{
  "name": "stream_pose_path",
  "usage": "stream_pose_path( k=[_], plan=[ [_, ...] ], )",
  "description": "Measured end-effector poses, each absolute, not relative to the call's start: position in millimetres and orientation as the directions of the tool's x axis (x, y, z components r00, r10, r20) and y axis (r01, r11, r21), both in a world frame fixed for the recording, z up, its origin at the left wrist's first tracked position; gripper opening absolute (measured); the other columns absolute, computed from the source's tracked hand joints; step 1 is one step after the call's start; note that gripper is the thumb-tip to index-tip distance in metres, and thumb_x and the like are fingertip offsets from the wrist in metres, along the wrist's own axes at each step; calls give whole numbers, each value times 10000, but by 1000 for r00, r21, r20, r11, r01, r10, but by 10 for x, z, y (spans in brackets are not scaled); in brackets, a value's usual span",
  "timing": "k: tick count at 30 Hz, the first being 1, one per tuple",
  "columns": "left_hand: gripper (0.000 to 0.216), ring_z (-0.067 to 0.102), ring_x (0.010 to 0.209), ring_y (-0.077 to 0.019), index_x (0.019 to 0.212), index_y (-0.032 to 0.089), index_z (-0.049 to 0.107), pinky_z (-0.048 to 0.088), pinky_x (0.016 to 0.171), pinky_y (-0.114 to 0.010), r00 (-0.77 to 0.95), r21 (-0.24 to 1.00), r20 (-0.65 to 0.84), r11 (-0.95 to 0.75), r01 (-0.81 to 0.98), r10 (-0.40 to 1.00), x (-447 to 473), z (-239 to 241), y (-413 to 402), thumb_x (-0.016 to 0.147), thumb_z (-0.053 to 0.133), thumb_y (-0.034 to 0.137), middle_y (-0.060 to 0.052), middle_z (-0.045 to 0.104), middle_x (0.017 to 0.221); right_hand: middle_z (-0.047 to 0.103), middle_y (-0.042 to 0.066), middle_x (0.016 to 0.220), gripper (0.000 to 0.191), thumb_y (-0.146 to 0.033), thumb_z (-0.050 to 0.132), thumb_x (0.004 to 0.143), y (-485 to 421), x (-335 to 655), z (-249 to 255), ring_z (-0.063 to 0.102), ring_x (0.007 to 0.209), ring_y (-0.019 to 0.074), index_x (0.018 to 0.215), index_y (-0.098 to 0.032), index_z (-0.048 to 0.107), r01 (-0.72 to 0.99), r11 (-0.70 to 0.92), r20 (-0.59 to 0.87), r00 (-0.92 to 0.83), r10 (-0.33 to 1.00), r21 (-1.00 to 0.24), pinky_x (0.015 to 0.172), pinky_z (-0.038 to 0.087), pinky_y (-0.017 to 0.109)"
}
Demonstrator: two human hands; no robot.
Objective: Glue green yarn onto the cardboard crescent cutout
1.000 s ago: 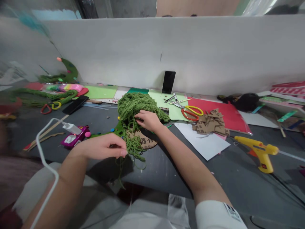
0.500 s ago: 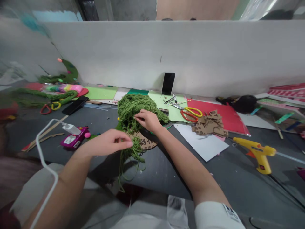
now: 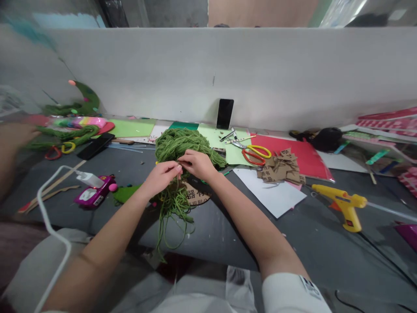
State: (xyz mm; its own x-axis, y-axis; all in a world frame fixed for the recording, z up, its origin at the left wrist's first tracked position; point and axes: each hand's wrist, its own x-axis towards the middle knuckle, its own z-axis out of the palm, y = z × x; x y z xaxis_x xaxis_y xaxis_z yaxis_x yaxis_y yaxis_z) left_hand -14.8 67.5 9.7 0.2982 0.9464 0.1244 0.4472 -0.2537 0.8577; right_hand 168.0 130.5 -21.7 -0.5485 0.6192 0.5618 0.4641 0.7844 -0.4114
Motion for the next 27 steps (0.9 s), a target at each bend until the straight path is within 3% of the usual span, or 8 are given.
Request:
stream_pose_path(
  k=[5,9,14,17,20,23,27],
  plan=[
    [295,342,472,-70,712,147,639,227,471,-234,293,974,188,-217,71,938,-295,112,600,898,635,375,4,572,589,647,53,943,255,-353,568,973,1299,1676,-257,616,854,155,1101,-216,740,644,697,480,-525,702,-315,695,416,249],
    [280,418,493,-89,678,157,660,259,471,-236,348,937,326,-253,-240,879,-401,260,477,866,692,362,-14,553,556,656,59,1009,284,-377,541,980,1283,1651,-273,631,951,184,1152,-235,717,729,638,436,-504,746,-248,681,415,262],
    [313,477,443,-116,634,175,663,329,448,-258,545,835,541,-334,-437,641,-563,667,140,900,635,337,-26,538,484,671,57,1058,280,-351,563,960,1280,1658,-258,637,961,184,1167,-232,708,779,558,373,-445,814,-287,666,419,263],
    [438,448,356,-110,546,185,601,318,423,-276,702,841,537,-230,-490,468,-650,781,-65,910,609,429,-33,523,406,676,52,1061,282,-347,576,949,1284,1661,-263,640,949,178,1167,-228,709,777,555,386,-434,814,-296,657,414,260],
    [484,489,350,-121,514,186,587,344,433,-274,788,908,412,-136,-396,457,-717,762,-116,900,612,478,-48,523,378,676,53,1028,266,-345,573,950,1287,1662,-281,642,932,175,1136,-225,721,770,573,419,-439,795,-281,646,403,258],
    [371,591,490,-176,599,200,687,422,516,-297,855,979,183,-171,-112,485,-777,733,2,877,649,441,-99,635,504,673,52,972,251,-335,549,968,1285,1670,-290,637,880,162,1094,-224,735,711,653,466,-500,730,-260,651,396,255],
    [316,646,630,-223,697,229,772,491,617,-338,893,955,-104,-207,213,439,-793,770,164,878,632,448,-149,733,709,666,43,927,247,-325,526,987,1265,1659,-272,617,822,141,1071,-234,740,617,747,522,-564,640,-249,665,387,249]
  ],
)
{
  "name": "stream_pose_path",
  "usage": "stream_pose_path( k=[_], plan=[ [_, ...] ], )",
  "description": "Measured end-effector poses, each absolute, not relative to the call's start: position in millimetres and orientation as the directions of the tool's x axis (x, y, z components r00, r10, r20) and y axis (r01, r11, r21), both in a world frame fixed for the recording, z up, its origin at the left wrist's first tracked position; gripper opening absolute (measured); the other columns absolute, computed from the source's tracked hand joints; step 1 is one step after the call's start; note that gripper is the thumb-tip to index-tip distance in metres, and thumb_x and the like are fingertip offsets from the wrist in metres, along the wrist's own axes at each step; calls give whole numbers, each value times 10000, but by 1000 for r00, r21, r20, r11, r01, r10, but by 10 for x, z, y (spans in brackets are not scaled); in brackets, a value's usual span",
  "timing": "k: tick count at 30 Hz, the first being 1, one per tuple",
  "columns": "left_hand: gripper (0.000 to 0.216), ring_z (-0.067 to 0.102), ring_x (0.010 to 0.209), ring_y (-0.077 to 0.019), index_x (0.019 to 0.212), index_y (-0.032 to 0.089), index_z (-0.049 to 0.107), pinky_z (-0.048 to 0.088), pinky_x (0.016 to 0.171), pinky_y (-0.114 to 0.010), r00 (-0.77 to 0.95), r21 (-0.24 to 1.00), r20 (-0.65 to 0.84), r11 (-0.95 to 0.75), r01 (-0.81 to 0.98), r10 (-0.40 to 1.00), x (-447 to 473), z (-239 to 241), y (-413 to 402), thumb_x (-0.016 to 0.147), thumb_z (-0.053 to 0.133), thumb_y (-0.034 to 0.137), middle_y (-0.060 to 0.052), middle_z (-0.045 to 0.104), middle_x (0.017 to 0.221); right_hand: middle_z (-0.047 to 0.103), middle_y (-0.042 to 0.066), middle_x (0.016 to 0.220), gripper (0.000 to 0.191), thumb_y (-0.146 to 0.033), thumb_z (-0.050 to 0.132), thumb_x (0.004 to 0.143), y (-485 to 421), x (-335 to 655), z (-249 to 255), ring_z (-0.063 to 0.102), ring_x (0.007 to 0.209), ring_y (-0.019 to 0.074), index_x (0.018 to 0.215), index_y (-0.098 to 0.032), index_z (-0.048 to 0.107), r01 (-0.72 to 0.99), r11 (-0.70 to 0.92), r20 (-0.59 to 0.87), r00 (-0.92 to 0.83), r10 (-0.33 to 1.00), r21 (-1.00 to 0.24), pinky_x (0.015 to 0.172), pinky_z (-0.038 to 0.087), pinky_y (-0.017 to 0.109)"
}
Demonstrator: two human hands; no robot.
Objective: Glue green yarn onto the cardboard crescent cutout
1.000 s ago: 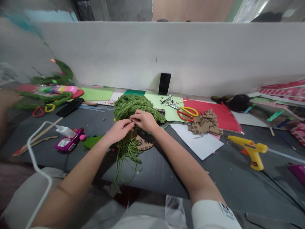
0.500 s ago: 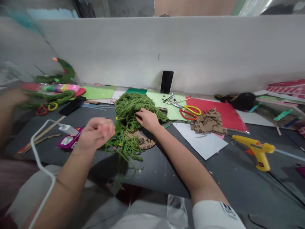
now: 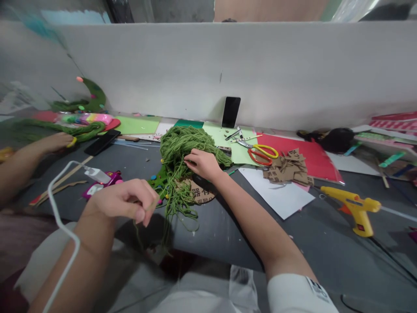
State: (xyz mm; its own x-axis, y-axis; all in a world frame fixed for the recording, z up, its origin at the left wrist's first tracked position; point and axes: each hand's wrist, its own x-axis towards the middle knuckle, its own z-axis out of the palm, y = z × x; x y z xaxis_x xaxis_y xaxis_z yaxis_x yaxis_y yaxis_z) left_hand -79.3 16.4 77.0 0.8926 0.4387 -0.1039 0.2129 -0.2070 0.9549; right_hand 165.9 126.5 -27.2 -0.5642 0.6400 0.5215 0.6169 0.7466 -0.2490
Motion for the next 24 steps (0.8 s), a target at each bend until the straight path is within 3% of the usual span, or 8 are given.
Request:
stream_pose_path(
  k=[6,9,13,17,20,24],
  plan=[
    [281,688,728,-252,818,232,825,532,716,-347,930,944,-171,-215,249,325,-733,842,136,879,630,426,-166,754,780,676,37,951,223,-307,568,969,1240,1617,-240,618,818,136,1096,-243,740,564,783,502,-613,610,-262,641,370,244],
    [276,664,724,-219,986,219,815,503,681,-306,925,912,-225,-267,310,306,-738,804,148,873,653,412,-133,745,806,671,39,911,240,-306,535,993,1238,1619,-212,613,797,130,1047,-226,754,523,791,543,-583,605,-319,666,390,239],
    [460,577,654,-150,1182,201,722,416,572,-249,738,816,-294,-242,525,608,-677,603,252,827,696,493,-56,714,846,660,46,876,255,-323,536,993,1235,1612,-172,600,759,130,1032,-209,761,475,804,587,-555,590,-358,675,408,241],
    [471,601,743,-158,1062,162,685,439,632,-256,390,830,-110,-131,542,914,-476,345,387,862,610,582,-63,701,930,672,49,886,240,-314,550,983,1233,1596,-160,610,788,139,1021,-223,769,468,811,586,-567,579,-350,681,413,246],
    [461,613,821,-170,997,159,663,455,711,-274,277,864,-36,-109,491,960,-304,222,472,869,593,596,-69,700,982,678,44,896,222,-257,559,967,1223,1592,-147,616,797,137,1026,-220,770,483,813,579,-579,575,-325,675,412,246],
    [467,498,613,-130,796,141,663,363,578,-265,269,855,8,-146,498,963,-174,174,554,921,516,567,-29,641,721,685,40,902,227,-182,568,935,1197,1587,-110,619,857,149,1032,-228,767,526,810,554,-606,571,-260,681,406,252]
  ],
)
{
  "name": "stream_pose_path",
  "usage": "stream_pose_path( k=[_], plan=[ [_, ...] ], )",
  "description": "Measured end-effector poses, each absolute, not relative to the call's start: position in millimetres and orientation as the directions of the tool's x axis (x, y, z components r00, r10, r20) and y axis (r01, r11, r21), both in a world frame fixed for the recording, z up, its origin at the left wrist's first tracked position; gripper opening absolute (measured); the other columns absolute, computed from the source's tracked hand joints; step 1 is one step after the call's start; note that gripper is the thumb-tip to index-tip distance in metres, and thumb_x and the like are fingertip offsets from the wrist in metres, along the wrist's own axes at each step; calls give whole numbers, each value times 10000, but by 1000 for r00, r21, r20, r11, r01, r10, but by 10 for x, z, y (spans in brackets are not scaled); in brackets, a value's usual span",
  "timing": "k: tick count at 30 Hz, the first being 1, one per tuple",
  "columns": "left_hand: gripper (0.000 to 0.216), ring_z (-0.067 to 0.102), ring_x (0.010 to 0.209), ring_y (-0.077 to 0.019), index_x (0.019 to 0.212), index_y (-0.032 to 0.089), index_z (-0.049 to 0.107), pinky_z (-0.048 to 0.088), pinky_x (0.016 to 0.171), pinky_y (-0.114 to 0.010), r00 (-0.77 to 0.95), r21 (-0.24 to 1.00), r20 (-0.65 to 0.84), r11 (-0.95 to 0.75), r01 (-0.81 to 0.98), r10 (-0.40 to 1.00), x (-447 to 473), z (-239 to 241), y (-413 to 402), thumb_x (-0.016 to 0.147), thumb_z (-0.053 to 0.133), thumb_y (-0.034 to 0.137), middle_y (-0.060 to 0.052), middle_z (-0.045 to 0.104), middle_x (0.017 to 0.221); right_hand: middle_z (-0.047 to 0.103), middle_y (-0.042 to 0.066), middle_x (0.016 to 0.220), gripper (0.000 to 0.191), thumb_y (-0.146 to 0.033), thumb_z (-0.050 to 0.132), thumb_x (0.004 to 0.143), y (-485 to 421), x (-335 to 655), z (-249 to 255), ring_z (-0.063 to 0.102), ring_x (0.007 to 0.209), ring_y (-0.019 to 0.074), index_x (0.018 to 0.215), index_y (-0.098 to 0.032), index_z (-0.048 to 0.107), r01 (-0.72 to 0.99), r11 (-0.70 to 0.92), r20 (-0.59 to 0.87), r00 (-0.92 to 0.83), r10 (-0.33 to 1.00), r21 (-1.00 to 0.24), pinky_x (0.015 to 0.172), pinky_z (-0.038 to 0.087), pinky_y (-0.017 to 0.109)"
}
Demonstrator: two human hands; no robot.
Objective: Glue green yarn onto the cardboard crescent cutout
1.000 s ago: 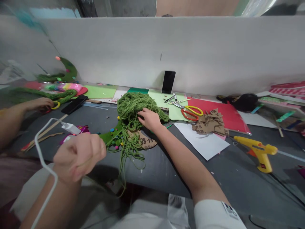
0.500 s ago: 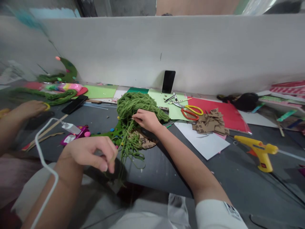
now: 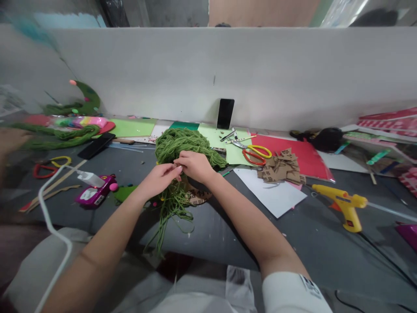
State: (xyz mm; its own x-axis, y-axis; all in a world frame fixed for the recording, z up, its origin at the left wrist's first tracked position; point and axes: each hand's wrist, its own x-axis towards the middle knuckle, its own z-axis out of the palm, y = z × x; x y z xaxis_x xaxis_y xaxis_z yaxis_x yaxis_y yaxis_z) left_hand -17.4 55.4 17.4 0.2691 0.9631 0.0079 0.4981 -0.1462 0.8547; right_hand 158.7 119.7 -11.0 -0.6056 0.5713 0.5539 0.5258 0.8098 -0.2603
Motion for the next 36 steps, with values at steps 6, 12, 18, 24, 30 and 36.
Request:
stream_pose_path(
  k=[6,12,18,24,30,36],
  plan=[
    [366,429,513,-107,683,160,617,301,515,-255,266,952,103,-172,252,959,-271,177,549,893,591,458,3,560,560,679,43,934,245,-297,524,995,1220,1612,-140,612,855,141,1047,-233,755,570,785,537,-594,598,-243,662,385,252],
    [373,417,483,-100,642,157,630,275,475,-264,354,980,196,-197,-34,914,-312,361,297,843,677,467,-9,512,551,659,63,952,266,-360,537,984,1241,1599,-225,616,867,166,1060,-222,752,686,690,499,-525,689,-232,644,389,275],
    [475,404,364,-126,494,194,601,312,405,-287,468,946,326,-285,-158,821,-440,787,-91,805,681,545,-26,458,398,656,90,989,231,-315,568,946,1294,1611,-292,608,922,211,1025,-204,754,794,580,478,-444,758,-182,675,427,305],
    [462,482,289,-140,452,236,572,392,366,-269,857,936,348,-91,-340,379,-488,905,-281,842,629,479,-51,511,351,640,112,1001,236,-321,556,955,1366,1572,-358,590,925,234,1024,-196,745,824,536,510,-387,768,-183,725,445,332],
    [209,674,539,-175,629,259,691,507,533,-229,998,988,50,-144,-54,-30,-468,950,-132,829,682,320,-98,702,616,647,111,995,232,-301,551,963,1364,1535,-335,591,923,229,1010,-194,751,814,552,486,-414,769,-180,728,437,326],
    [356,563,506,-152,723,213,761,391,496,-253,708,774,-299,-271,572,641,-626,713,81,797,675,550,-26,669,591,664,88,966,267,-298,510,992,1329,1605,-336,594,898,197,1004,-207,760,710,669,529,-489,694,-220,740,426,306]
  ],
)
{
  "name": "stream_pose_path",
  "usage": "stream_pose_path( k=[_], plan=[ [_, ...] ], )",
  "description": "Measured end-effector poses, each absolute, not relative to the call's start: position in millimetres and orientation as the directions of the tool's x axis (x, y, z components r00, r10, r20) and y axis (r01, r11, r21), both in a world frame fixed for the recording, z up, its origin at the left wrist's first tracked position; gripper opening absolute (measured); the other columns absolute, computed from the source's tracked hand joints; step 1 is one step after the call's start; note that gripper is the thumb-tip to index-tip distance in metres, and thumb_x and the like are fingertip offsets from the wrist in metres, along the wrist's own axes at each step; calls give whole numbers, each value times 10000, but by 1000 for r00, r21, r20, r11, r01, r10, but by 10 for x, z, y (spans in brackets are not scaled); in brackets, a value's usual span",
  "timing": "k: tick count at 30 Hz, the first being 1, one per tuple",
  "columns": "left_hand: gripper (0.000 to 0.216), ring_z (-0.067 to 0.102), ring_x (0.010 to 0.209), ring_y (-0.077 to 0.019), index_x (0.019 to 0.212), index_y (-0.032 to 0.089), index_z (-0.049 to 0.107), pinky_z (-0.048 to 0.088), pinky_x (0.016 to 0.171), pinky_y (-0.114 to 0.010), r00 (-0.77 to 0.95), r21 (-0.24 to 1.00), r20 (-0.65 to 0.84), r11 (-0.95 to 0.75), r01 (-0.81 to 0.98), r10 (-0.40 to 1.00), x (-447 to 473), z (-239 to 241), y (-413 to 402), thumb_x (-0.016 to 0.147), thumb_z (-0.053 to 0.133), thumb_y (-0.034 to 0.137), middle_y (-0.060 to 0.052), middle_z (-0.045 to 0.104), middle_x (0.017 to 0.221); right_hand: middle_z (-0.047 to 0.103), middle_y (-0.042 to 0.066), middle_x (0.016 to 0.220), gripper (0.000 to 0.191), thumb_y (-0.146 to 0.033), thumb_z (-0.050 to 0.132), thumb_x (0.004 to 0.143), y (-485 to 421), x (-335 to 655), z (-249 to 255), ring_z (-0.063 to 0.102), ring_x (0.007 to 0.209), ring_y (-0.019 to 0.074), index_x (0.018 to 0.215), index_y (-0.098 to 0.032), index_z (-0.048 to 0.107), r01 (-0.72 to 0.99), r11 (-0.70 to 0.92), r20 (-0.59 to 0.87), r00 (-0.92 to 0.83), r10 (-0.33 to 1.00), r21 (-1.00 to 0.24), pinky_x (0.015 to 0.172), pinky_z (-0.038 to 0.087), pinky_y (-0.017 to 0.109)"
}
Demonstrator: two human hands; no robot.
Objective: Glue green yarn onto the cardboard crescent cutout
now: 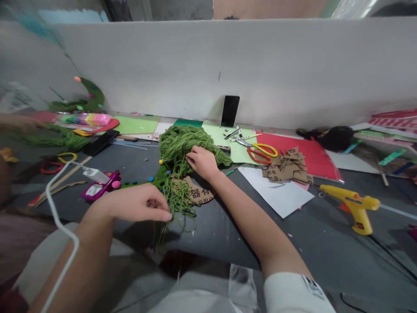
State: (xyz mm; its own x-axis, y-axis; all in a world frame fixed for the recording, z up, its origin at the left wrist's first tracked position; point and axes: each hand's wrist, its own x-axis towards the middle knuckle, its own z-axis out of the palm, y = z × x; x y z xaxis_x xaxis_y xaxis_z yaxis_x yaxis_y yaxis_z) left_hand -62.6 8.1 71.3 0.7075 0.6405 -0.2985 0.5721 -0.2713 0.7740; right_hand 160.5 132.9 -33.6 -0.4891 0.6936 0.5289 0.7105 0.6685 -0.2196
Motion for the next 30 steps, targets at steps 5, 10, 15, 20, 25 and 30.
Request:
stream_pose_path(
  k=[5,10,15,20,25,30],
  plan=[
    [455,556,533,-161,928,216,755,384,534,-272,428,639,-177,-227,735,886,-522,511,265,810,614,632,-13,693,686,658,74,950,246,-306,528,990,1294,1593,-310,601,887,176,1018,-214,754,590,765,584,-535,611,-259,754,434,281],
    [422,604,720,-180,998,193,689,428,665,-293,216,637,76,-214,740,974,-341,363,477,880,559,577,-50,729,949,654,59,907,197,-247,575,958,1257,1564,-216,600,833,157,1001,-209,763,476,840,629,-576,523,-262,712,437,265],
    [417,550,646,-167,782,168,665,379,620,-289,258,690,49,-220,690,965,-256,210,611,924,506,527,-32,670,729,661,55,904,193,-215,582,949,1233,1559,-166,607,834,152,989,-205,771,473,838,625,-575,528,-272,714,437,258],
    [374,432,526,-108,678,157,631,309,526,-251,261,889,133,-232,395,956,-315,185,643,918,553,432,-5,591,596,661,55,965,215,-293,580,967,1248,1608,-223,615,876,154,1065,-208,752,585,756,527,-561,638,-293,715,425,256],
    [384,323,436,-74,644,153,610,183,433,-240,273,991,104,-123,55,956,-374,233,537,854,667,469,6,508,517,655,65,1005,264,-351,545,982,1251,1593,-264,622,945,184,1099,-219,740,752,599,446,-453,772,-274,723,427,275],
    [414,405,451,-100,582,157,616,259,440,-256,498,943,329,-253,-216,802,-435,483,273,887,640,437,-23,476,496,650,86,1052,263,-325,531,967,1255,1505,-251,618,988,220,1092,-215,734,849,485,388,-384,838,-208,747,443,305]
  ],
)
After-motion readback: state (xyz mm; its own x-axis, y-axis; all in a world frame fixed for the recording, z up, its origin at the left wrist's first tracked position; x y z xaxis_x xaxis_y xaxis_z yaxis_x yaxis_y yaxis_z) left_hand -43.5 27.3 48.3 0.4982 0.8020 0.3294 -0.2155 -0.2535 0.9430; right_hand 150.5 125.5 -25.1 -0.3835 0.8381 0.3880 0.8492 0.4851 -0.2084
